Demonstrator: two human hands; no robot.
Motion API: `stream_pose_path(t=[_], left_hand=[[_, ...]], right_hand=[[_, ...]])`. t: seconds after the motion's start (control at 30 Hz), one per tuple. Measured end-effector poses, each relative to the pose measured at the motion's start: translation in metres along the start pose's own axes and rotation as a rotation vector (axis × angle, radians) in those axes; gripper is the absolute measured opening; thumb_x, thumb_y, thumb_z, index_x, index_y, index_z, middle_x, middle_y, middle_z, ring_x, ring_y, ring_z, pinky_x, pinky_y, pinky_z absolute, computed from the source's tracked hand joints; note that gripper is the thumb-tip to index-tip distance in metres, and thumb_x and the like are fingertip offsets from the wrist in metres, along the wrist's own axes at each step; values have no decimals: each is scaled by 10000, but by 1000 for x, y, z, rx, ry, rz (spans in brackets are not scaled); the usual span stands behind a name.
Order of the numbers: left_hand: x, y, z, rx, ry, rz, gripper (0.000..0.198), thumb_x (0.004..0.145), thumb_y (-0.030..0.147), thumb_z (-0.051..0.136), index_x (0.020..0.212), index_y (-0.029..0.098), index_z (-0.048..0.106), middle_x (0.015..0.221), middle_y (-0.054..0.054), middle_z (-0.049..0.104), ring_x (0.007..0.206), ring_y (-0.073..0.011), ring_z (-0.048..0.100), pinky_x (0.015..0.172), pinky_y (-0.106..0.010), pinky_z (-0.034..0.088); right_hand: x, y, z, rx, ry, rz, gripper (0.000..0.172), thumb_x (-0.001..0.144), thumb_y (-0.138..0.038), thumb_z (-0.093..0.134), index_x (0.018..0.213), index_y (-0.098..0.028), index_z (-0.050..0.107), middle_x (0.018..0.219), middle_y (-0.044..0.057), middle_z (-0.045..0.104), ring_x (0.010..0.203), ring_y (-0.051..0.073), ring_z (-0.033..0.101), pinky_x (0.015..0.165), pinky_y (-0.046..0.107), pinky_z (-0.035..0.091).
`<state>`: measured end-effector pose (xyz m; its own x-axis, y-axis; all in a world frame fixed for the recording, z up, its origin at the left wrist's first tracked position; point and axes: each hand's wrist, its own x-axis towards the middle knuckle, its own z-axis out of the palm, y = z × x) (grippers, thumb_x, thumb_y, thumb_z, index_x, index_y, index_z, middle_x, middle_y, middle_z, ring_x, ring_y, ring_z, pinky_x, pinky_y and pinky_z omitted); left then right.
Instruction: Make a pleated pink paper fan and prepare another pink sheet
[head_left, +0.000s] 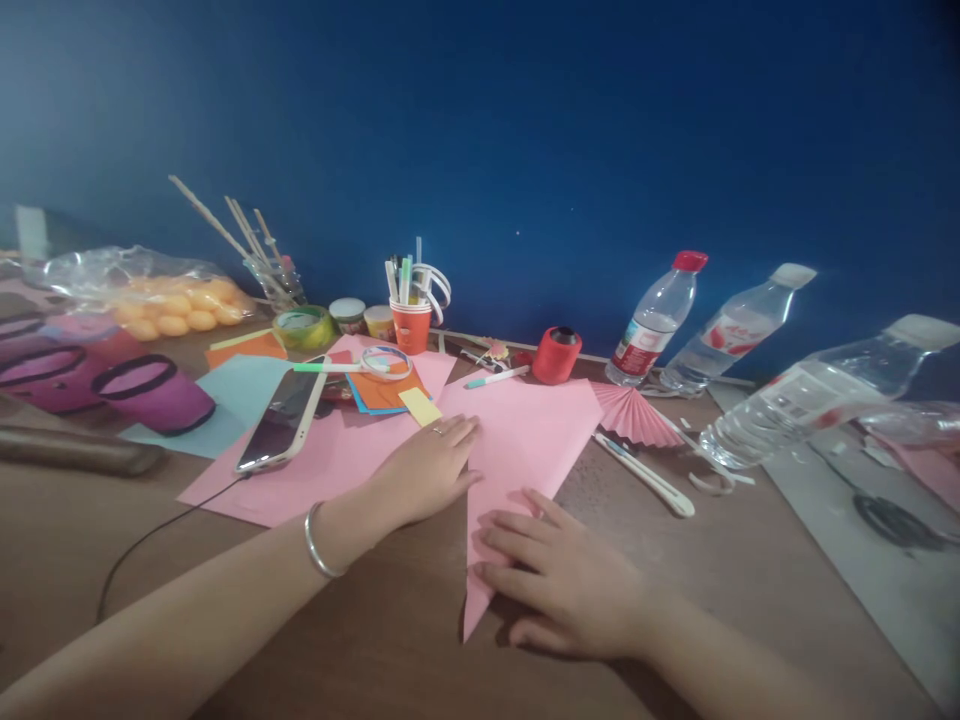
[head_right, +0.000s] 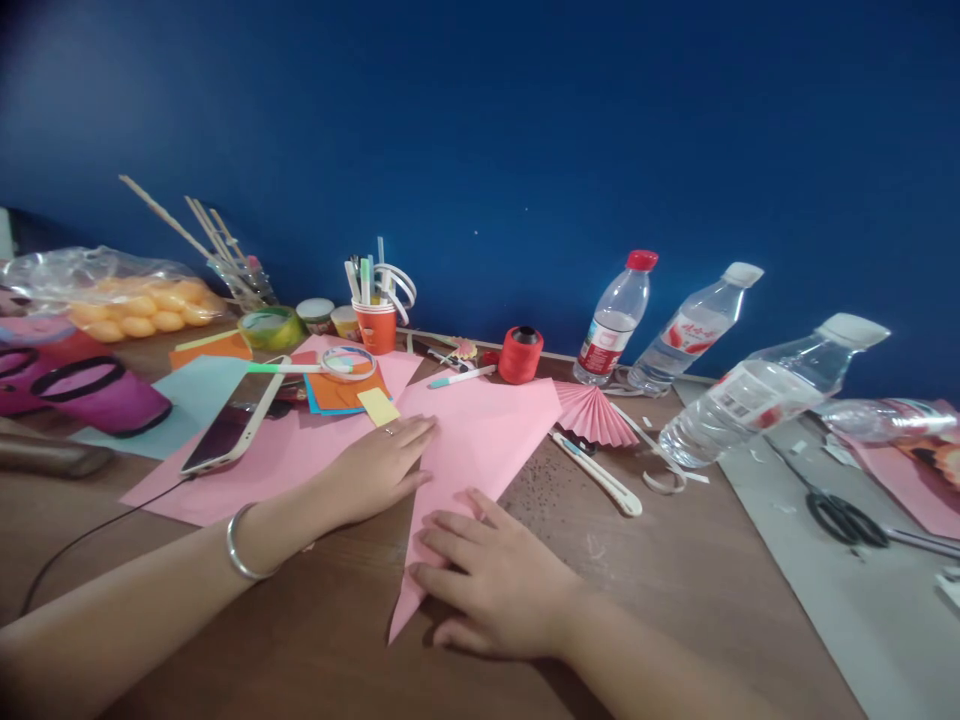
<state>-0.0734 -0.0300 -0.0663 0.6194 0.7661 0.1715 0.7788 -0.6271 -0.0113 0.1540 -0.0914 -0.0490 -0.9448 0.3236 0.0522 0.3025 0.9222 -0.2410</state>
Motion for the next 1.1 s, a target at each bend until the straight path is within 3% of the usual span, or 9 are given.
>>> stream_pose_path(t=[0.23,0.67,1.1], left_hand=[[6,5,-2,3,4,1,557,886,418,442,1315,66,395,1383,-181,420,1265,-292,383,1052,-413,277],[2,3,3,-31,-82,31,879,794,687,394,1408,79,230,1472,-194,259,1346,-323,231,1098,-426,131],[2,3,2,-49,-96,28,873,777,685,433,1409,120,223,1472,-207,232,1340,-347,222,1080,-436,143]], right_hand=[[-2,4,1,-6,53,-25,463,920,-452,382,1292,-193,475,1324,84,506,1267,229,371,1099,502,164],[-2,9,5,-10,4,-94,442,936,-441,363,1313,-233,459,1355,45,478,1305,225,321,1120,460,107],[-3,10,5,10,1,-86,471,921,-472,393,1328,-242,444,1366,45,471,1298,219,339,1110,489,140]])
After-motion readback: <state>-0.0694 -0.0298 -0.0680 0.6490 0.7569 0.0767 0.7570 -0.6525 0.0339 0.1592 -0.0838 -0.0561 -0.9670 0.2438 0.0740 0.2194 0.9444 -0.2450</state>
